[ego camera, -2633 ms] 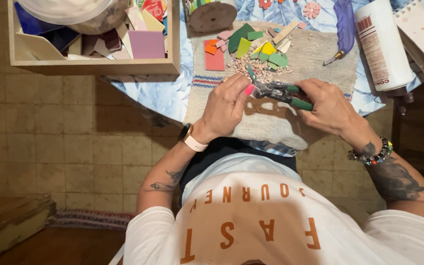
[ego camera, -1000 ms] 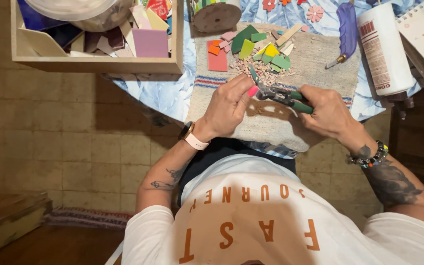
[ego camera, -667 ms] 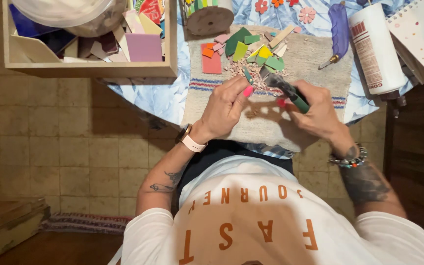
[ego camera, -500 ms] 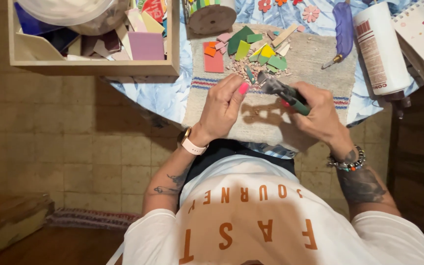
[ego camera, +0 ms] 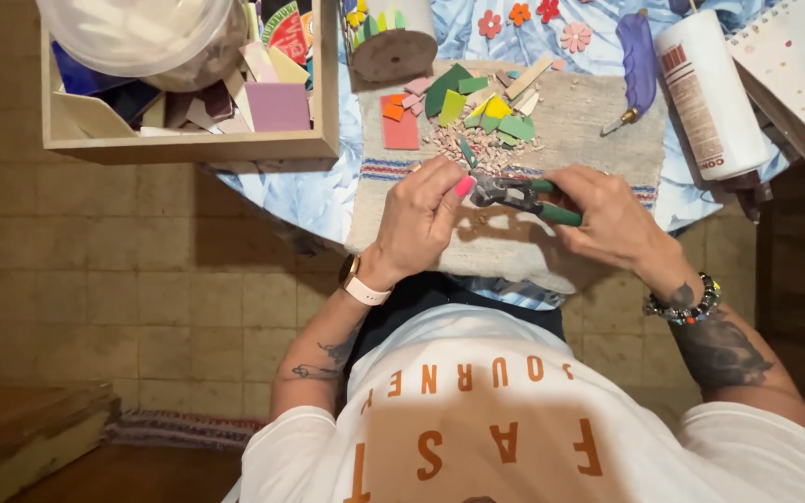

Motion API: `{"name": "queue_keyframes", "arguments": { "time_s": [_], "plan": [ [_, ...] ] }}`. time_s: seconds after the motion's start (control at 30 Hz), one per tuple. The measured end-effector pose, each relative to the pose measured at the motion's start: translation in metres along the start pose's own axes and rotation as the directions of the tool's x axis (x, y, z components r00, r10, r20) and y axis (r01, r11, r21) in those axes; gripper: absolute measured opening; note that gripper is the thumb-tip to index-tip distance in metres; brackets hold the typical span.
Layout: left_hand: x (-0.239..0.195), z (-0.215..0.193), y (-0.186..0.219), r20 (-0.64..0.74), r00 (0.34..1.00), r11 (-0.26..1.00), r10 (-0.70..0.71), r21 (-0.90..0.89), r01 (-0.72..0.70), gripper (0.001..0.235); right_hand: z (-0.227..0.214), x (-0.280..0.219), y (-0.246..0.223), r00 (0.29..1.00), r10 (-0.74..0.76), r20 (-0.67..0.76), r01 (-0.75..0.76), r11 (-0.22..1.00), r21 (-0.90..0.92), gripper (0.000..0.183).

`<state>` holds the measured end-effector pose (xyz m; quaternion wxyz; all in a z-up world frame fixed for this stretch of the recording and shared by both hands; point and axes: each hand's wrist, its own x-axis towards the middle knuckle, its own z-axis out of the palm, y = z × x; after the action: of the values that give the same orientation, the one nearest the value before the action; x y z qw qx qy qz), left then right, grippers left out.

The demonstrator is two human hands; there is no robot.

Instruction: Cutting small pieces of colorful craft material using nippers over a piece of fabric

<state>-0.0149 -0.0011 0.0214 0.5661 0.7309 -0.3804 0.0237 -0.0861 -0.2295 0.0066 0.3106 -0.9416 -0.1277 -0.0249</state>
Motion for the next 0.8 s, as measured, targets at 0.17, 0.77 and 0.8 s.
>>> {"name": "queue_keyframes", "arguments": {
  "time_s": [0.17, 0.77, 0.8],
  "plan": [
    [-0.003, 0.002, -0.003, 0.001, 1.000, 1.000, 0.001, 0.018, -0.001, 0.023, -0.003, 0.001, -0.004, 1.000, 0.004, 0.008, -0.004, 1.000, -0.009, 0.036],
    [-0.002, 0.004, -0.013, 0.042, 0.999, 1.000, -0.007, -0.012, 0.008, 0.023, -0.001, 0.005, -0.004, 0.998, 0.058, 0.019, -0.058, 0.998, 0.016, 0.031],
    [-0.002, 0.004, -0.015, 0.049, 0.999, 1.000, -0.002, -0.003, 0.002, 0.023, -0.001, 0.004, -0.002, 0.998, 0.063, 0.028, -0.063, 0.998, 0.007, 0.032]
  ]
}}
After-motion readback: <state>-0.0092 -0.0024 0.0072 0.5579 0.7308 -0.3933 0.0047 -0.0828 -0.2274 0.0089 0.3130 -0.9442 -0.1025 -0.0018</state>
